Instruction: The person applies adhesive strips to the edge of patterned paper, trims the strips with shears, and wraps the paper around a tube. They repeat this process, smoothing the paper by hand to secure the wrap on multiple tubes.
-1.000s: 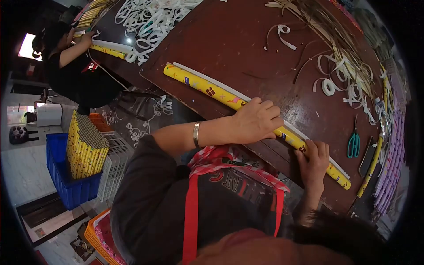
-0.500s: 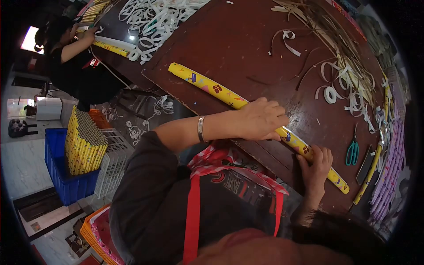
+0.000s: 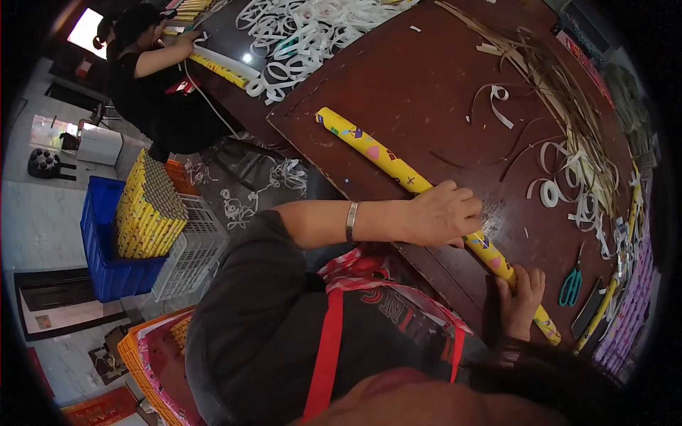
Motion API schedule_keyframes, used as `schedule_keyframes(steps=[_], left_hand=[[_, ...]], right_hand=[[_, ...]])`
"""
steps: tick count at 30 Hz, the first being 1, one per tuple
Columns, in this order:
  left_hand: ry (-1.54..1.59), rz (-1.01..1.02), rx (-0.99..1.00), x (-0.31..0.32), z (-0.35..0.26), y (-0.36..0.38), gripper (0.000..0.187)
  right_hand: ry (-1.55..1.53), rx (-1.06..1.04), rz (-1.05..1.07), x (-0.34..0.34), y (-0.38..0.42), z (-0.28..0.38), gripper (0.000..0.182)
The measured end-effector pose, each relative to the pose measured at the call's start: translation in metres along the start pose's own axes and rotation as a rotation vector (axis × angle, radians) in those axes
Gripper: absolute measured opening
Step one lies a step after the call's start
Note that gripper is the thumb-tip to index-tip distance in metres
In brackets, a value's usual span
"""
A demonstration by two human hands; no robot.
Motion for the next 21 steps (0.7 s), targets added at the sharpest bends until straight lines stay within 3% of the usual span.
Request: schedule_keyframes(steps=[4,12,21], left_hand=[[0.104,0.063,-0.012,0.007,0.011,-0.006,0.043],[0.071,0.106,-0.043,-0.003,0.014,-0.006,0.047],[0.055,0.158,0.037,-0.001,0.009,-0.005,0.04]], right_hand=[[0.022,-0.03,-0.113,-0.011,-0.001,0.007,0.042],[0.028,0.05,-0.128,-0.016,-0.006,-0.005,0.038],[0.057,-0.015,-0.132,-0.011,0.002,0.002,0.039]])
Point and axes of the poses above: each hand's wrist, its own y-axis away from the middle knuckle, its own x-axis out of the palm, z = x × y, the point moved 10 cm from there along -y, towards the middle knuckle, and after that the axes turned 6 degrees about z, right-handed, at the moved point
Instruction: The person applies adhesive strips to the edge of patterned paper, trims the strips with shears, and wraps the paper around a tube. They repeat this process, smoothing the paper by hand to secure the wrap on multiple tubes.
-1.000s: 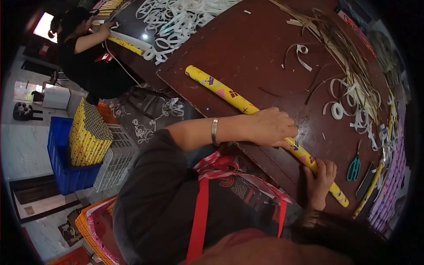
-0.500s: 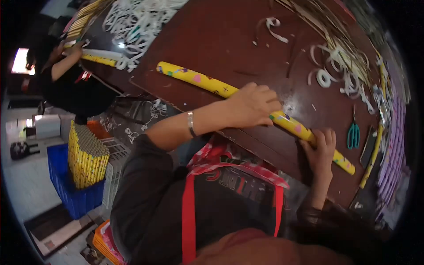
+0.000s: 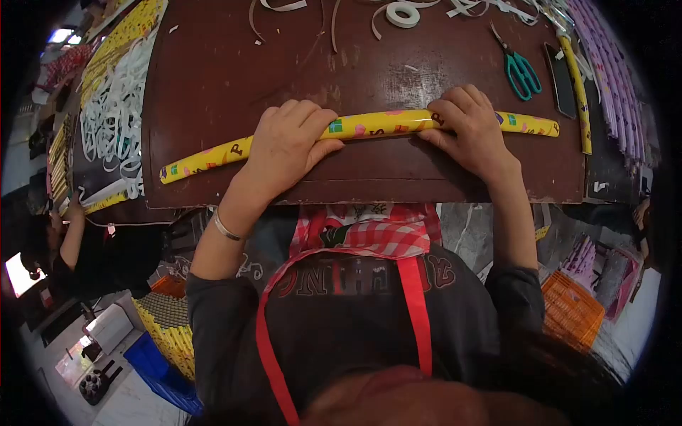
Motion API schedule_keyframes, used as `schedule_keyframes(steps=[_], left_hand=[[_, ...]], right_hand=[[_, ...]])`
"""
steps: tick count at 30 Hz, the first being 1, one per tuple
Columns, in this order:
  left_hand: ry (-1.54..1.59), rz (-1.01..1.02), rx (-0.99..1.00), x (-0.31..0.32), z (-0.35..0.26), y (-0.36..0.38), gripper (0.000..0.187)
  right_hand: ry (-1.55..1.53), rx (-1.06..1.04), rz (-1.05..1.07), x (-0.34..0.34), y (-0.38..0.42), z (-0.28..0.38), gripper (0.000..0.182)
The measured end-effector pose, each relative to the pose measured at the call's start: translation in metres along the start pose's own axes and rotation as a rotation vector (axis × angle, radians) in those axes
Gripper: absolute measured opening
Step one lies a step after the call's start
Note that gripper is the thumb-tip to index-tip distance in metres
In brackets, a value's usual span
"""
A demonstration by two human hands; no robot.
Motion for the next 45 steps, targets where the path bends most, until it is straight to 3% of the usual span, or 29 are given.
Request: schedule_keyframes(steps=[11,15,22,26,29,33,45], left_hand=[[-0.02,-0.021,-0.048,-0.007,0.002,0.005,0.036],[0.066,0.073,-0.08,-0.002,0.016,0.002,0.032],[0.233,0.196,-0.205,0.001,0.03,-0.007,0.028],[0.035,0.089,0.004,0.007,0.0,-0.015,0.037],[-0.074,0.047,0.09,0.016,-0.03,-0.026,0.057],[-0.072,0.028,0.18,0.027,-0.058,-0.04,0.058],[-0.15,0.066,0.123,0.034,-0.047,-0.038,0.061]], right_hand=[[-0.096,0.064,0.124,0.007,-0.002,-0.001,0.032],[-0.023,0.028,0.123,0.012,-0.003,0.004,0.03],[0.035,-0.02,-0.06,0.012,-0.011,0.023,0.038],[-0.007,-0.003,-0.036,0.015,-0.012,0.018,0.04],[0.04,-0.016,-0.071,0.016,-0.011,0.022,0.043],[0.086,0.043,0.013,0.025,-0.01,0.019,0.052],[0.133,0.11,-0.071,0.01,0.017,0.001,0.062]])
Point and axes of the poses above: each hand's wrist, its own y-axis away from the middle knuckle, its own x-axis out of the palm, z = x × y, the point moved 10 cm from there along -y, towards the middle knuckle, and after that the axes turned 6 degrees about z, right-handed, at the moved point
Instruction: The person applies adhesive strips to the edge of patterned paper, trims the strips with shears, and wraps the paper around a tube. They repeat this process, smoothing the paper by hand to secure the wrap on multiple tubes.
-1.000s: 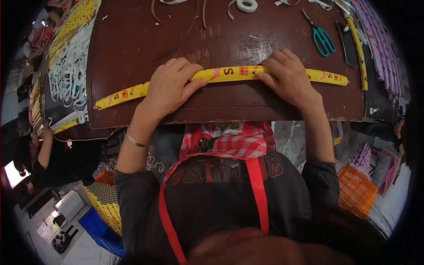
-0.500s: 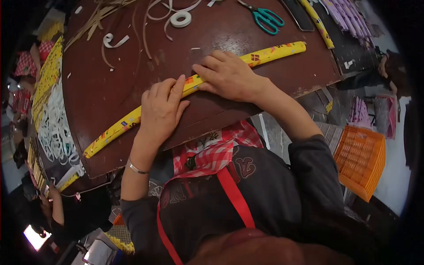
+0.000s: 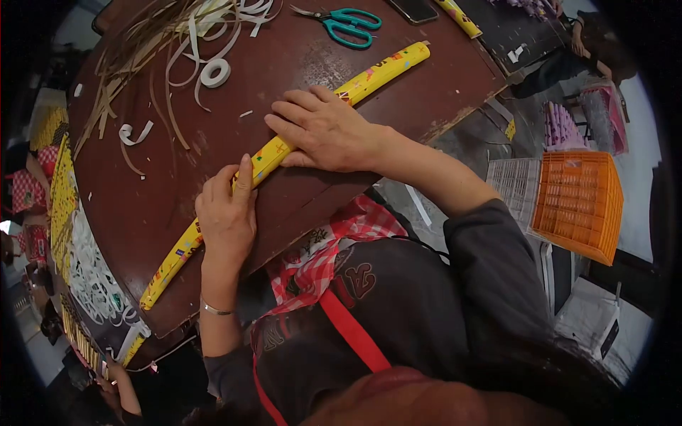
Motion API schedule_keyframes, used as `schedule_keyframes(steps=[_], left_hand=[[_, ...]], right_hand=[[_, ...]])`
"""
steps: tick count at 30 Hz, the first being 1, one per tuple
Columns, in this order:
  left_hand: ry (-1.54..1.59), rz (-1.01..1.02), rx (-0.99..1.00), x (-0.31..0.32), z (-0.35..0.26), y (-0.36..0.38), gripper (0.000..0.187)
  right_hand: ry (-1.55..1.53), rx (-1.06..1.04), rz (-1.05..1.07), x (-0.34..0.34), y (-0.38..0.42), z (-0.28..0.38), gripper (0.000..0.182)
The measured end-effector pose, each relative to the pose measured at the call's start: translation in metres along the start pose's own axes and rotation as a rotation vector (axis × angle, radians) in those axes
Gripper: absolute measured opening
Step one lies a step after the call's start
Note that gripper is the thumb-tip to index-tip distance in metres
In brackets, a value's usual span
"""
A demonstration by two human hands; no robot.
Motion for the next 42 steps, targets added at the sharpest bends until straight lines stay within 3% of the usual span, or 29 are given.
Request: schedule_keyframes(steps=[15,35,38,42], left_hand=[[-0.029,-0.041,0.019,-0.001,-0.001,0.001,0.064],[0.002,-0.016,0.012,-0.004,-0.002,-0.005,0.06],[0.016,-0.001,-0.027,-0.005,0.004,-0.004,0.058],[0.075,-0.022,-0.005,-0.008,0.003,-0.004,0.057]], right_hand=[[0.218,0.307,-0.095,-0.017,0.067,-0.071,0.072],[0.413,0.583,0.0,-0.04,0.118,-0.133,0.076],[0.409,0.464,0.029,-0.043,0.1,-0.111,0.073],[0.179,0.229,0.139,-0.016,0.045,-0.058,0.067]])
Point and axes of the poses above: each hand's wrist, its own y-axis away from the middle knuckle, its own x-axis out of the palm, z = x × y, the point moved 10 cm from there along -y, towards the middle knuckle, and after that the axes turned 6 degrees about z, right-handed, at the moved point
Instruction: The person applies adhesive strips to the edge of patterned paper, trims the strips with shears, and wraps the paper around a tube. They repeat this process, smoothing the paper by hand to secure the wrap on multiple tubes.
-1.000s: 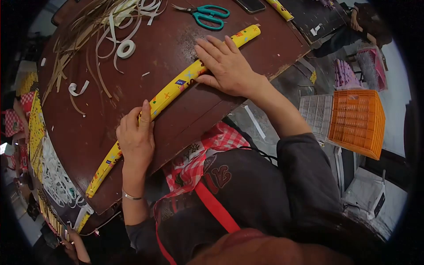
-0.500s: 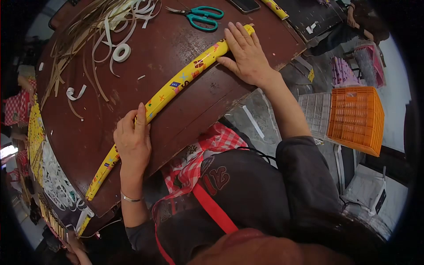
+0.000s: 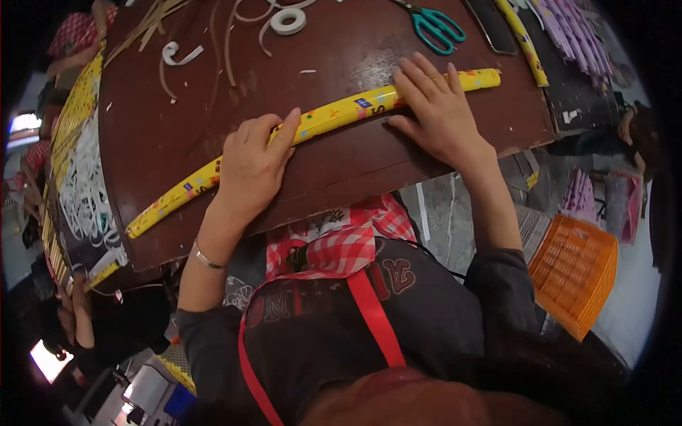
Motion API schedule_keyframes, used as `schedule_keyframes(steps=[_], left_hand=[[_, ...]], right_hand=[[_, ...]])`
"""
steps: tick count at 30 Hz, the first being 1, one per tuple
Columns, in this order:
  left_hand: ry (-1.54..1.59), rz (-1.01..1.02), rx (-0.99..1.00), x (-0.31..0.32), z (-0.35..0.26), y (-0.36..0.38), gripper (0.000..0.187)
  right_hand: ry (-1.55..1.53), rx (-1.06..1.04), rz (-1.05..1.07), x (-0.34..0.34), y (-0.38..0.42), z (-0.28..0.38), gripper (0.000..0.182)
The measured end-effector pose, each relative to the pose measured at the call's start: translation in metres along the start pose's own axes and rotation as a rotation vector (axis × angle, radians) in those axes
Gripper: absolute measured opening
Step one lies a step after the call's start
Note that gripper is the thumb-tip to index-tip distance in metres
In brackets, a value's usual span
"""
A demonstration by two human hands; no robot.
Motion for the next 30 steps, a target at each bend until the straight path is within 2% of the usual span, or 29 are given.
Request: schedule_keyframes(steps=[4,9,11,21,30], left_hand=[[-0.007,-0.044,0.005,-0.002,0.0,0.001,0.055],[0.02,-0.118,-0.029,-0.002,0.012,0.008,0.054],[0.08,-0.095,-0.043,0.003,0.013,0.012,0.056],[-0.056,-0.073,-0.267,-0.007,0.02,0.058,0.066],[-0.202,-0.048,-0.48,-0.032,0.065,0.137,0.06]], right_hand=[[-0.098,-0.237,-0.001,0.007,-0.033,0.069,0.065],[-0.143,-0.374,0.028,0.011,-0.048,0.121,0.068],[-0.097,-0.356,0.021,0.013,-0.049,0.123,0.065],[-0.038,-0.295,0.028,0.018,-0.055,0.12,0.056],[-0.055,-0.294,0.006,0.018,-0.054,0.119,0.057]])
Point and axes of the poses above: each hand's wrist, its own y-axis away from the middle knuckle, its own x-axis out of the palm, z = x × y, the point moved 10 cm from there along -y, towards the middle knuckle, and after that the axes turned 6 degrees about z, right-handed, at the moved point
